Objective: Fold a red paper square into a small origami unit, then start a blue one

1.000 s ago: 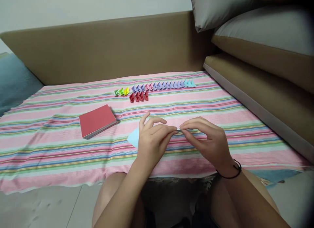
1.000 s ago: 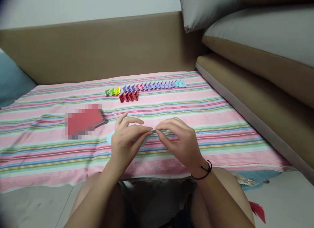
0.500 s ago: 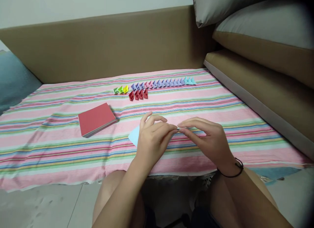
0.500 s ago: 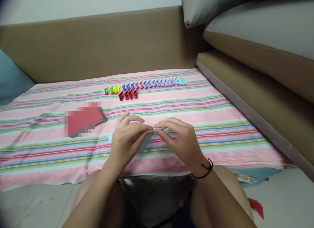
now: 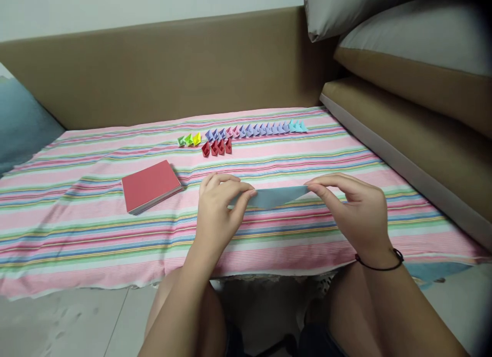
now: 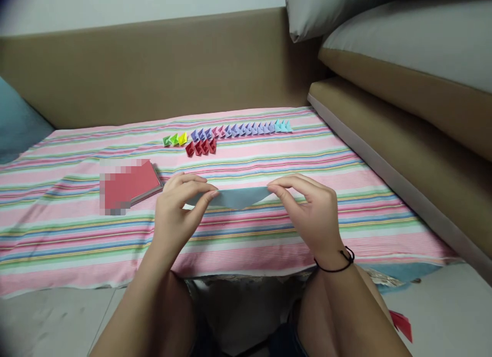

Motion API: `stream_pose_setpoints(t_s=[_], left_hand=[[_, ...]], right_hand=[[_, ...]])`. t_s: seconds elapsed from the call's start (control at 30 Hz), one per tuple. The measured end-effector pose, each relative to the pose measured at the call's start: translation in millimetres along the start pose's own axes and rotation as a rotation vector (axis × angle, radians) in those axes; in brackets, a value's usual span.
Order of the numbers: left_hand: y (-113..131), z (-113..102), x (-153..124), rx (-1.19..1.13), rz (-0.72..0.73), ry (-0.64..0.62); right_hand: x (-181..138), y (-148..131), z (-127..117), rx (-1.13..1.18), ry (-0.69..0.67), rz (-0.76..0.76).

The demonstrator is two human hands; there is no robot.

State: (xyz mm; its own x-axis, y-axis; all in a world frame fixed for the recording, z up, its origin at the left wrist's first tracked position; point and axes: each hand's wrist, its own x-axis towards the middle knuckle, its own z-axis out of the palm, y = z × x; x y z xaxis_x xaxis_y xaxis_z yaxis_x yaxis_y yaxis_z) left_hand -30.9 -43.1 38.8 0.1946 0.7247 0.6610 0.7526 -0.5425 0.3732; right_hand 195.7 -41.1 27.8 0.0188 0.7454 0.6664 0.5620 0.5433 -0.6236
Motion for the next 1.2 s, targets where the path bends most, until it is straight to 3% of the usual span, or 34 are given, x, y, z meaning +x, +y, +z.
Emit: stream_pose_setpoints(t_s=[0.13,0.33,0.5,0.7,0.8,0.87,0.97,1.2], left_hand=[[-1,-1,1,0.006,-0.006,-0.012],[8,9,-2,0.055,0.035,-0.073],[8,11,-3,0.043,0.061,-0.064],[-13,-4,1,0.075,0.001,0.151],[-10,-6,1,0.146,-0.015,0.292],[-1,-1,-1,0.194,0.082,0.257],[15,11,-4,0.195,0.253,0.031],[19,21,-9,0.178,0.178,0.014]], right_hand=[[1,11,3,-0.080,-0.023,-0.012],[-3,0,23,-0.315,-0.122,-0.274],[-5,-13,27,-0.232,-0.212,-0.207],[-2,-6,17,-0.161,-0.210,-0.102],[-3,-7,20,-0.147,-0.240,-0.085],[-5,-10,23,-0.168,-0.246,-0.102],[-6,-15,27,-0.199,-0.264,-0.159],[-7,-21,28,-0.253,-0.245,-0.247]])
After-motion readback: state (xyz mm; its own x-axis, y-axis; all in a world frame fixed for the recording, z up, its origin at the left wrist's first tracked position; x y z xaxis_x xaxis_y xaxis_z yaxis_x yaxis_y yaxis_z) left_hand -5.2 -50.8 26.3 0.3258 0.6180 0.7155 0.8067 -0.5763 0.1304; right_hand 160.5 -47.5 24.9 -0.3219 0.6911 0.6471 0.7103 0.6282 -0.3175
